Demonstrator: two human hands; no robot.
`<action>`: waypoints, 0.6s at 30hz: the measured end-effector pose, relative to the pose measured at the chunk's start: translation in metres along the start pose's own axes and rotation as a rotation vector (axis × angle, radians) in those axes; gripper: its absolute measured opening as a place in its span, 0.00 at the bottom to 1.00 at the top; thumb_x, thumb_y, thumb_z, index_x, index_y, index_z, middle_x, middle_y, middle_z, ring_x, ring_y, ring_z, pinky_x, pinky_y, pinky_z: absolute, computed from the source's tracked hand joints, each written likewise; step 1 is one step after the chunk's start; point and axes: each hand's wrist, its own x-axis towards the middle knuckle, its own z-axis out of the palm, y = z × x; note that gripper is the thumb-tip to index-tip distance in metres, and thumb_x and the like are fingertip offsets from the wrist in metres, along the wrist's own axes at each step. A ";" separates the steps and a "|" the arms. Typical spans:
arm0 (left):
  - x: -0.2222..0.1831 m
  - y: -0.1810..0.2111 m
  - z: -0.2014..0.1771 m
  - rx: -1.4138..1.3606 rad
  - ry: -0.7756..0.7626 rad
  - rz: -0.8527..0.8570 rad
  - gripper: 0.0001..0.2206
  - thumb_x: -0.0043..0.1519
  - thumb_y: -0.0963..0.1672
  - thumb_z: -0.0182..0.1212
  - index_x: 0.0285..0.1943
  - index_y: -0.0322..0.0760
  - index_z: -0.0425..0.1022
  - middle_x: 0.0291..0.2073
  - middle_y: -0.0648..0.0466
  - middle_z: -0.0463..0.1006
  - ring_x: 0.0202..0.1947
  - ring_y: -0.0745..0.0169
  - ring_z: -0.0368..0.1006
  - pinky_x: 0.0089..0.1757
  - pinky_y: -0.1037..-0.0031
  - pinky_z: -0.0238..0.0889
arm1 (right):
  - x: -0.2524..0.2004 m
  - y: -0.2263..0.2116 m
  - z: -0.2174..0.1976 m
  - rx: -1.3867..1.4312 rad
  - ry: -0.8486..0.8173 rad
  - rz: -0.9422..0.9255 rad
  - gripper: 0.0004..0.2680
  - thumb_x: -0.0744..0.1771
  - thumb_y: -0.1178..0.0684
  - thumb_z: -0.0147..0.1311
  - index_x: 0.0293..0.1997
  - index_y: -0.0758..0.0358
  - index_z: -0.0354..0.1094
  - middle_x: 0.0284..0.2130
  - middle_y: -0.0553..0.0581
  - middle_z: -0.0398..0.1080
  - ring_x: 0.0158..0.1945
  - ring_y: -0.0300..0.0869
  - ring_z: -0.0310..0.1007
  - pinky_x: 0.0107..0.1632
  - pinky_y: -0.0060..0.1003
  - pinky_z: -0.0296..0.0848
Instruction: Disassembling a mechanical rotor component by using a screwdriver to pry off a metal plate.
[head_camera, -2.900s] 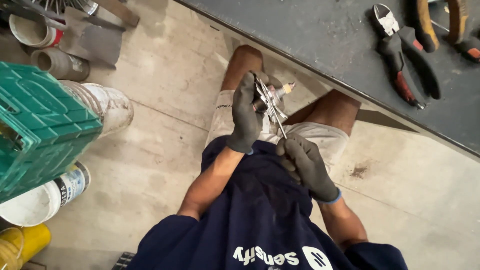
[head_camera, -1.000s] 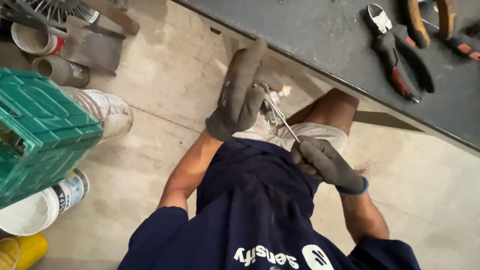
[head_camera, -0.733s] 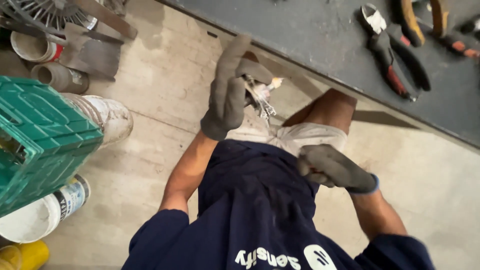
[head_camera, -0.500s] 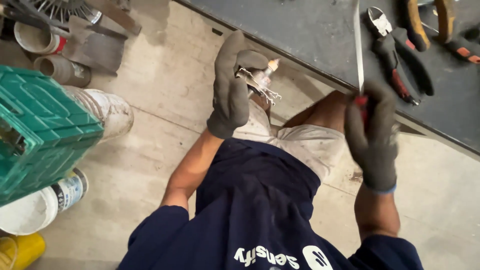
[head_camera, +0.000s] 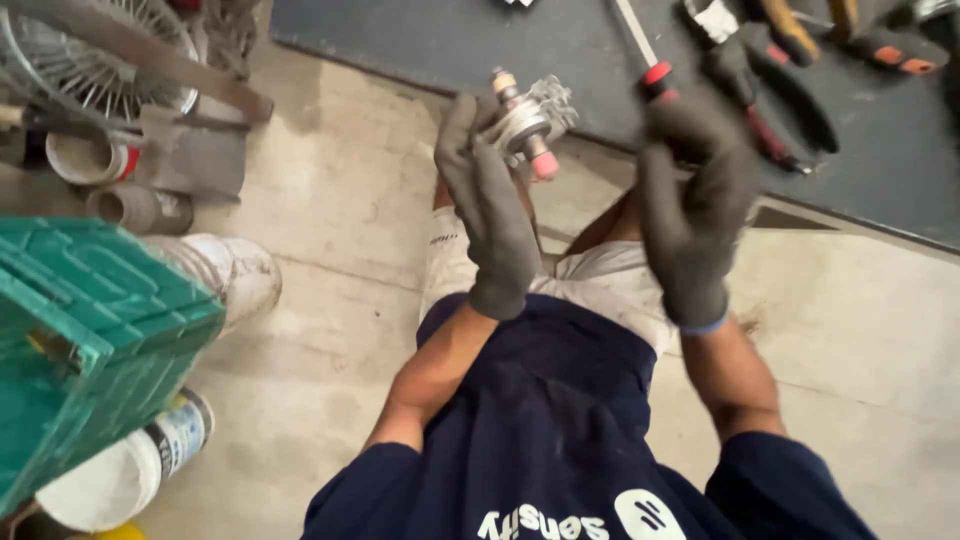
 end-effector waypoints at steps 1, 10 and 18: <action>0.000 0.019 0.014 0.180 -0.100 0.136 0.11 0.68 0.45 0.38 0.54 0.34 0.54 0.47 0.49 0.63 0.45 0.62 0.61 0.47 0.71 0.59 | -0.006 -0.004 0.003 0.369 -0.081 0.293 0.12 0.72 0.69 0.45 0.63 0.72 0.59 0.55 0.70 0.68 0.61 0.58 0.70 0.65 0.49 0.68; 0.000 -0.060 -0.015 0.536 -0.418 0.612 0.23 0.65 0.43 0.67 0.65 0.37 0.61 0.57 0.46 0.61 0.54 0.54 0.67 0.57 0.67 0.67 | 0.013 0.029 0.005 0.895 -0.351 0.599 0.25 0.69 0.57 0.53 0.75 0.68 0.45 0.67 0.61 0.62 0.69 0.45 0.63 0.71 0.40 0.66; 0.020 -0.044 -0.028 0.511 -0.618 0.629 0.27 0.61 0.41 0.76 0.66 0.37 0.65 0.60 0.47 0.63 0.61 0.56 0.71 0.57 0.70 0.80 | 0.030 0.044 0.000 0.903 -0.361 0.357 0.22 0.64 0.60 0.59 0.61 0.60 0.52 0.57 0.57 0.59 0.58 0.40 0.62 0.60 0.34 0.68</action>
